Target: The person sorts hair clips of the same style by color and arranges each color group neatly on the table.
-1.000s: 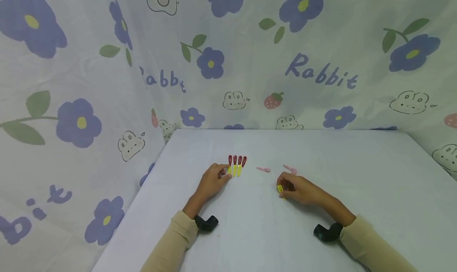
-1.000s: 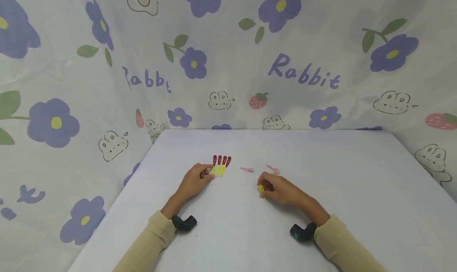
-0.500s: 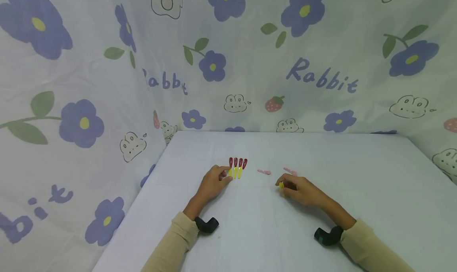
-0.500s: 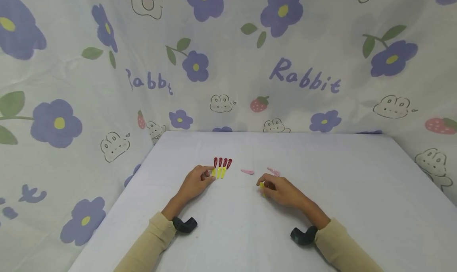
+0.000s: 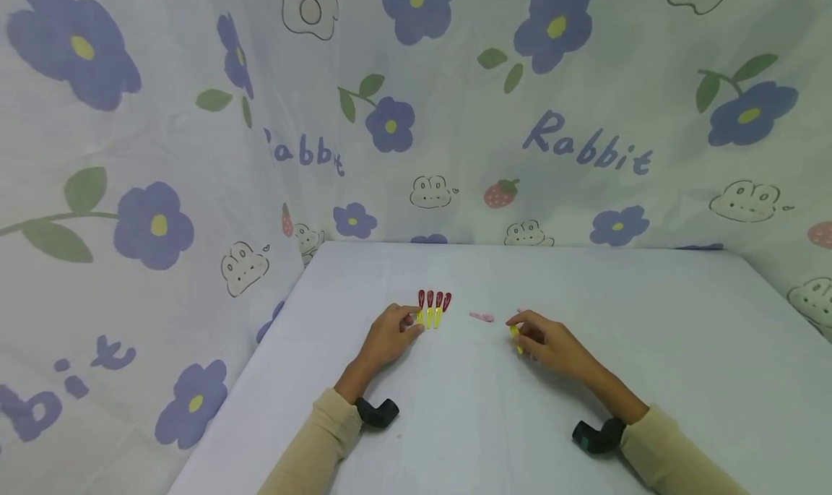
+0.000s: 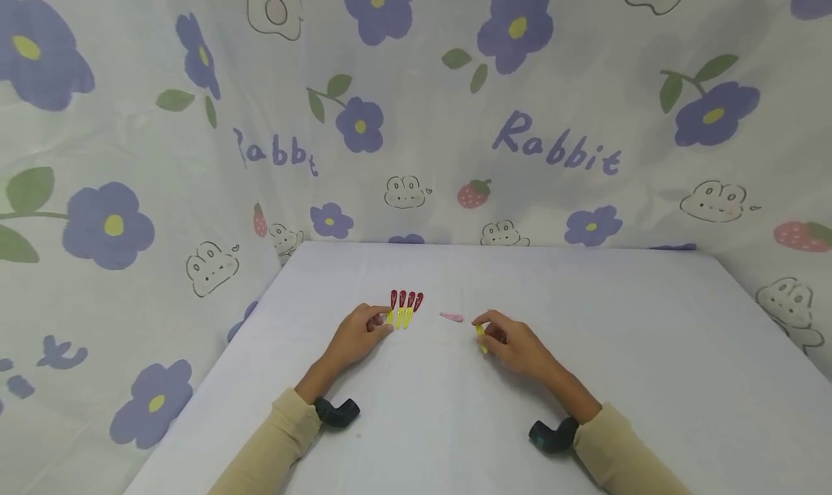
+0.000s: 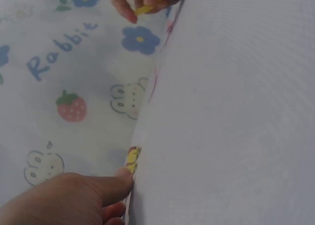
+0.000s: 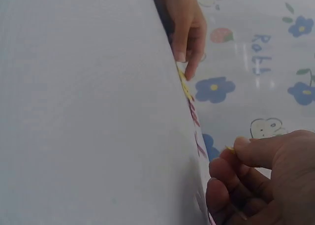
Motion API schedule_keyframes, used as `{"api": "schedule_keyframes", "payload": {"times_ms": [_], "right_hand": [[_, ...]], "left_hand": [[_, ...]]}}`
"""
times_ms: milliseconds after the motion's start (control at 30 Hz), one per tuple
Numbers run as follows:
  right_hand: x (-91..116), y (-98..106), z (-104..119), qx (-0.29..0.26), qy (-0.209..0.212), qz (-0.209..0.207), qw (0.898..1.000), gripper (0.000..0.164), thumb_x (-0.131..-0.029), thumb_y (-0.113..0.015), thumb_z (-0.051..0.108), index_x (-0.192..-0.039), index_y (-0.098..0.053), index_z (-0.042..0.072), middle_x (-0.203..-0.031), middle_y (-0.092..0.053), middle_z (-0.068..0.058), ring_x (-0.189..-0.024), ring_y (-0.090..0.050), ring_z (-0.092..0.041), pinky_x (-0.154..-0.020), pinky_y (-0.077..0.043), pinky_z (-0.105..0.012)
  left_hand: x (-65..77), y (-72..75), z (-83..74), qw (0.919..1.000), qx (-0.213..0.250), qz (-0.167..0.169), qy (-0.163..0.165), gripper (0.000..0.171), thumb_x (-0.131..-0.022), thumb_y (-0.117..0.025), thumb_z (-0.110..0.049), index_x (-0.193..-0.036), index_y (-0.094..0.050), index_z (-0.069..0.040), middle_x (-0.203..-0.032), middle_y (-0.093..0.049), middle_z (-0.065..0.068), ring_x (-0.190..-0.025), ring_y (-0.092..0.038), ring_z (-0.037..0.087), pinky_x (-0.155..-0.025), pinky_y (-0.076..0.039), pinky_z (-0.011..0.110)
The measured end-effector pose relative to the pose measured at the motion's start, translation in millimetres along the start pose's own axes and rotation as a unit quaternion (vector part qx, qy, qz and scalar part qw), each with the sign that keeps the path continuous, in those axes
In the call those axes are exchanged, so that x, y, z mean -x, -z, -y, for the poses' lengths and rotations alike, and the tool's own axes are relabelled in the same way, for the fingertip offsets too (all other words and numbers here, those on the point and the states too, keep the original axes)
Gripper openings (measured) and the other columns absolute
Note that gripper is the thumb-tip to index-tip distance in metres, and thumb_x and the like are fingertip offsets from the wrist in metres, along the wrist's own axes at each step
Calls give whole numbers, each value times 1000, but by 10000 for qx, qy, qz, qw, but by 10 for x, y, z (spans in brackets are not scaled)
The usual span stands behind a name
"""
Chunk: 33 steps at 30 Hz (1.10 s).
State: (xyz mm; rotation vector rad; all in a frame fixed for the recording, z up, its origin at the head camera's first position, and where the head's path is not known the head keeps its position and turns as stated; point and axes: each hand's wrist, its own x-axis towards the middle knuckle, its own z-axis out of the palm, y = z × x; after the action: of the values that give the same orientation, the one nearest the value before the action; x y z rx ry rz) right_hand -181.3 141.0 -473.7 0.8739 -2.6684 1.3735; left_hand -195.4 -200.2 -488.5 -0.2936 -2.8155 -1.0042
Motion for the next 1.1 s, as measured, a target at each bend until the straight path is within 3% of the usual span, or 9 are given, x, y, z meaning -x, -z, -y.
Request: {"api": "schedule_keyframes", "payload": {"times_ms": [133,300,1100], "right_hand": [[0,-4,-7,113,-75,-380,9992,30,-92,-69,5,-121,-65,3,-83,-66,0,-65,-57,-5,-57,-49,-23],[-6,3,9,131,-247,-504,9983,35,-90,-72,6,-123,-64,0,-87,-68,-2,-68,-58,-5,-60,-50,-22],[-9,-20,6,88,-197,-99,9997,50,-87,-78,15,-131,-60,2,-91,-64,1,-79,-57,-5,-68,-50,-22]], "left_hand": [[8,0,-7,10000,-32,-4,7,39,-92,-73,-24,-129,-67,-13,-95,-59,-1,-82,-51,10,-71,-45,26],[2,-11,2,10000,-26,-11,-4,39,-92,-73,-24,-129,-67,-13,-94,-58,-1,-81,-51,10,-70,-44,26],[14,6,-11,9999,-59,-51,-68,39,-92,-74,-24,-128,-68,-13,-94,-59,-1,-81,-51,10,-70,-44,26]]}}
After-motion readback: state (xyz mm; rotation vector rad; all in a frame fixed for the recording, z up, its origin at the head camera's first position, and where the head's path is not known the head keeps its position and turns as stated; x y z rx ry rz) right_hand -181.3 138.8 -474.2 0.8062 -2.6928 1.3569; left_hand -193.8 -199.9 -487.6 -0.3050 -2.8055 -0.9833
